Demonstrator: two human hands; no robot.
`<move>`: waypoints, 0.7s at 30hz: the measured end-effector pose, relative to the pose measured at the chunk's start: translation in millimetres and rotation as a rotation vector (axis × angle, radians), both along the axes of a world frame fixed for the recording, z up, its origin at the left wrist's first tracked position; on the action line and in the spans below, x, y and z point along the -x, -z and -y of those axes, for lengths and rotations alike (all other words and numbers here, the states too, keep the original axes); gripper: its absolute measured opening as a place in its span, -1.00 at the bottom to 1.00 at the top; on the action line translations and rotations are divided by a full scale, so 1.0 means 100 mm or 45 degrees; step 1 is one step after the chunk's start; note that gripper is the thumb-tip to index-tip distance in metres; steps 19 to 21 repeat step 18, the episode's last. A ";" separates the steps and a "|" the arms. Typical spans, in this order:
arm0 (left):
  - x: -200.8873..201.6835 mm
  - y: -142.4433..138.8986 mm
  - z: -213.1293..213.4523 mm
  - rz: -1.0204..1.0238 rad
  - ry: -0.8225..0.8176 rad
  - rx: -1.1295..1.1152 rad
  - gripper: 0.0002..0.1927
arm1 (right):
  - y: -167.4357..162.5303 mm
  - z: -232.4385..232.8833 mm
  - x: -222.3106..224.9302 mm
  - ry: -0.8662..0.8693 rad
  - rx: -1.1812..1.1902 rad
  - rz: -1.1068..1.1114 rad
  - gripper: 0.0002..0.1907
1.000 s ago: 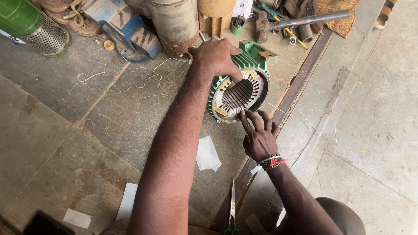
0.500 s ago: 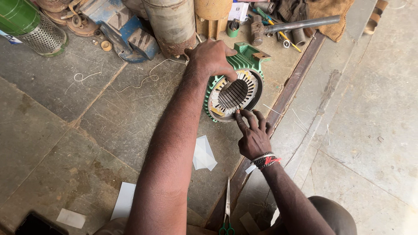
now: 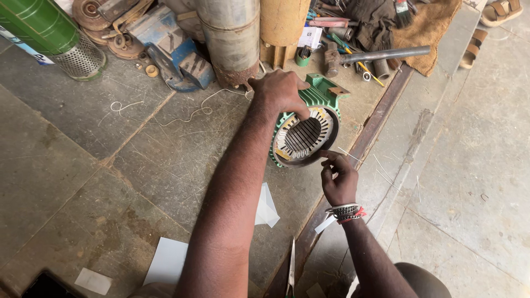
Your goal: The person cuts rectangular white sheets into smaller strips using scissors, then folds and inserts them into the slots of a green electric motor stator. The person repeats this process multiple times, placing the strips into the stator slots.
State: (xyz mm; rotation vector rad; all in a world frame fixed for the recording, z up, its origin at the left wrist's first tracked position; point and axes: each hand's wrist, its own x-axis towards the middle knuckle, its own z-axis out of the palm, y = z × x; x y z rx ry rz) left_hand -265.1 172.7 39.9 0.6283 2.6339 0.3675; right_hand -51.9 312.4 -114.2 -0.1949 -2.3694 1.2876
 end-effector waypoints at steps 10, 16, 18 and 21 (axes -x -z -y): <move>0.08 0.15 -0.05 -0.026 0.007 -0.065 -0.07 | -0.03 0.15 1.50 -0.585 -1.418 0.882 -0.77; 0.00 -0.02 -0.03 -0.012 0.017 -0.032 -0.07 | 0.00 0.18 1.65 -0.743 -1.559 0.990 -0.76; -0.05 -0.08 0.01 -0.015 0.037 -0.034 -0.08 | -0.01 0.24 1.59 -0.772 -1.582 1.018 -0.76; -0.05 -0.08 0.01 -0.015 0.037 -0.034 -0.08 | -0.01 0.24 1.59 -0.772 -1.582 1.018 -0.76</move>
